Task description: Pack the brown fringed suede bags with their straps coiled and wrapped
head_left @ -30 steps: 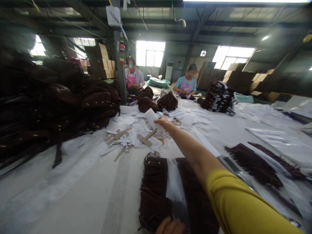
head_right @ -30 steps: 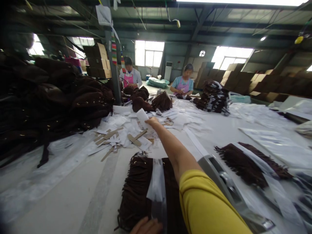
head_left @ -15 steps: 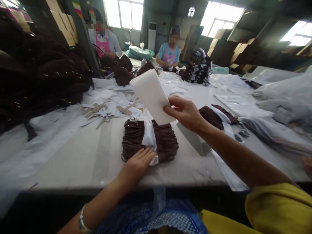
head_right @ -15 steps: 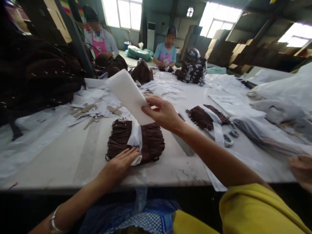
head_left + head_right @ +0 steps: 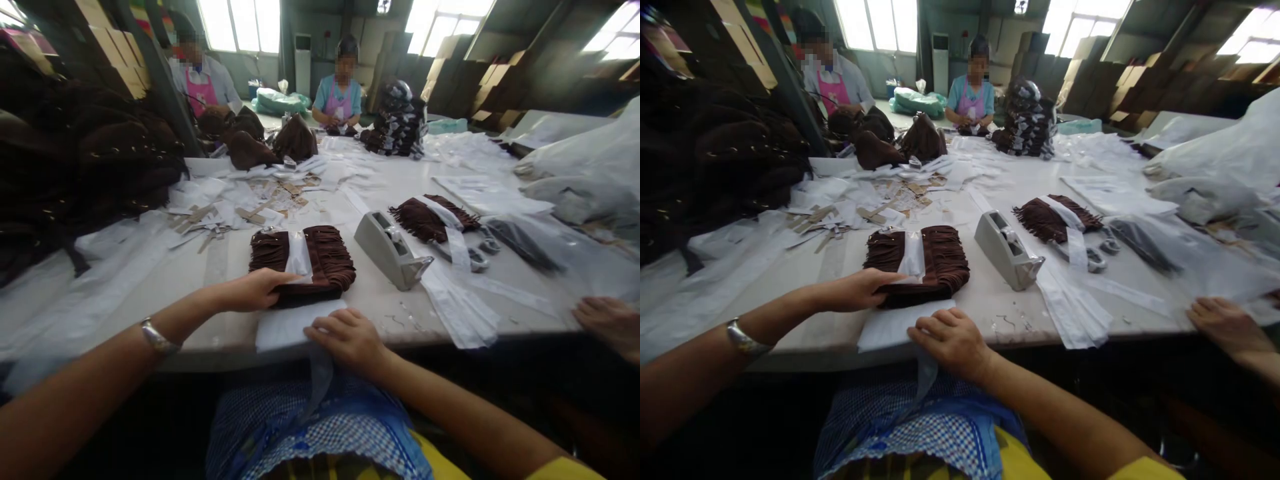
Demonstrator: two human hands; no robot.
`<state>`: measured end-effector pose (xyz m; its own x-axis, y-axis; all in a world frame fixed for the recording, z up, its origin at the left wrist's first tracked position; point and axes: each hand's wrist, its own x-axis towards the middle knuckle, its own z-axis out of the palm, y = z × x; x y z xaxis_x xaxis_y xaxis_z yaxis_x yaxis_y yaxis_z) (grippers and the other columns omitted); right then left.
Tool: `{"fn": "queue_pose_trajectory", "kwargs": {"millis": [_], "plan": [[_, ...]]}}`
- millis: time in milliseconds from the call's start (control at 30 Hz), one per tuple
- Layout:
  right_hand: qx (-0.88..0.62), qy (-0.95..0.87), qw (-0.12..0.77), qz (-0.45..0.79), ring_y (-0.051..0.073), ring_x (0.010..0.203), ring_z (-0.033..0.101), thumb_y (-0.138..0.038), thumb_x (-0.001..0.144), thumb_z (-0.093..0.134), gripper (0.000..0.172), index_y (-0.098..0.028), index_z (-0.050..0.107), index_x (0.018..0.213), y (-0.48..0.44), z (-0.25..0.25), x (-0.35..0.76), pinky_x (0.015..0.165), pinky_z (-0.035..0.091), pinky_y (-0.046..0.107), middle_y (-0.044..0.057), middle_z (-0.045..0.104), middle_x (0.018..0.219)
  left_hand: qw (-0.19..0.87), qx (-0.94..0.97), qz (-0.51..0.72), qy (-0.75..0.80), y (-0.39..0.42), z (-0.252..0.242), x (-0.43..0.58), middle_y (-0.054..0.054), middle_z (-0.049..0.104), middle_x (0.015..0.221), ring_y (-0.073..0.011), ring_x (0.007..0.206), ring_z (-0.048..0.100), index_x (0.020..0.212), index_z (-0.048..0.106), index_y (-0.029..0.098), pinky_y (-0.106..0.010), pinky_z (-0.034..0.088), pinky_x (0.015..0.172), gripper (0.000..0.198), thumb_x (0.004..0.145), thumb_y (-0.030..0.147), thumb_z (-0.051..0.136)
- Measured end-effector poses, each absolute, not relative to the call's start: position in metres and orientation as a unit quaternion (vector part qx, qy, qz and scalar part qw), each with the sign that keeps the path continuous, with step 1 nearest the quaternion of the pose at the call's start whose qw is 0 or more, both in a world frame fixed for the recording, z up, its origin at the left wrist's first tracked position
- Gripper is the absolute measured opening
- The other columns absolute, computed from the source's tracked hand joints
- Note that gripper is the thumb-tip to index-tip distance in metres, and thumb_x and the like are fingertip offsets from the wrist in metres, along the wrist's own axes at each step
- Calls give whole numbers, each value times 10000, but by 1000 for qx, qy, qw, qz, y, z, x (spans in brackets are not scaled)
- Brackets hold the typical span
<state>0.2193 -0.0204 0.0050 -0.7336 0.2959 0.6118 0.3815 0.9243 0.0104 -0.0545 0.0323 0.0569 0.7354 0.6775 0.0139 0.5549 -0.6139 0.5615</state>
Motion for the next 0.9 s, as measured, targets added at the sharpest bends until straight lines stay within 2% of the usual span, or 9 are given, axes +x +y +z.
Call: {"fn": "queue_pose_trajectory", "kwargs": {"millis": [267,400,500,600,700,833,900], "plan": [[-291,-895,315,-121,180,811,565,-182,949,550,223,-243,715,1087,11,-17,202,694,444,309,55,704,1026,314,890,103,314,41,67,-54,-6,694,1212,-192,1075,647,1294,590,205,-286,480,954,581,773,11,424],[-343,-888,298,-77,185,809,624,-168,922,594,196,-222,715,1066,10,-22,193,680,495,286,58,719,1026,301,894,106,314,33,68,-50,-9,658,1291,-186,1137,633,1377,513,243,-288,472,979,613,822,9,403],[-345,-887,305,-19,195,869,672,-129,925,543,282,-192,683,1162,3,-26,198,740,548,279,85,720,1090,234,913,104,317,18,57,-45,-42,502,1477,-199,1315,512,1484,365,266,-328,407,1085,604,907,115,460],[-293,-892,343,34,207,1028,670,-93,934,457,375,-172,632,1257,-8,-30,215,884,564,320,122,690,1189,97,923,118,354,1,29,-37,-95,404,1540,-233,1408,393,1472,396,225,-385,358,1142,547,938,209,508],[-226,-910,341,68,212,1218,583,-44,905,434,471,-192,570,1330,-24,-29,235,1012,515,408,119,648,1281,-13,911,151,385,-11,0,-28,-128,399,1537,-240,1435,343,1439,449,195,-431,345,1157,523,926,94,450],[-176,-958,209,86,255,1436,331,-83,852,492,584,-170,465,1429,-40,-25,249,1158,337,536,119,486,1471,-77,894,167,408,-19,-16,-17,-155,384,1538,-264,1450,306,1442,448,169,-474,329,1163,546,911,44,426],[-172,-964,190,69,254,1455,290,-91,870,513,572,-166,459,1434,-41,-27,247,1173,318,526,112,466,1488,-93,889,163,418,-22,-17,-14,-159,371,1543,-279,1453,296,1452,434,160,-491,327,1161,545,919,47,415]]}}
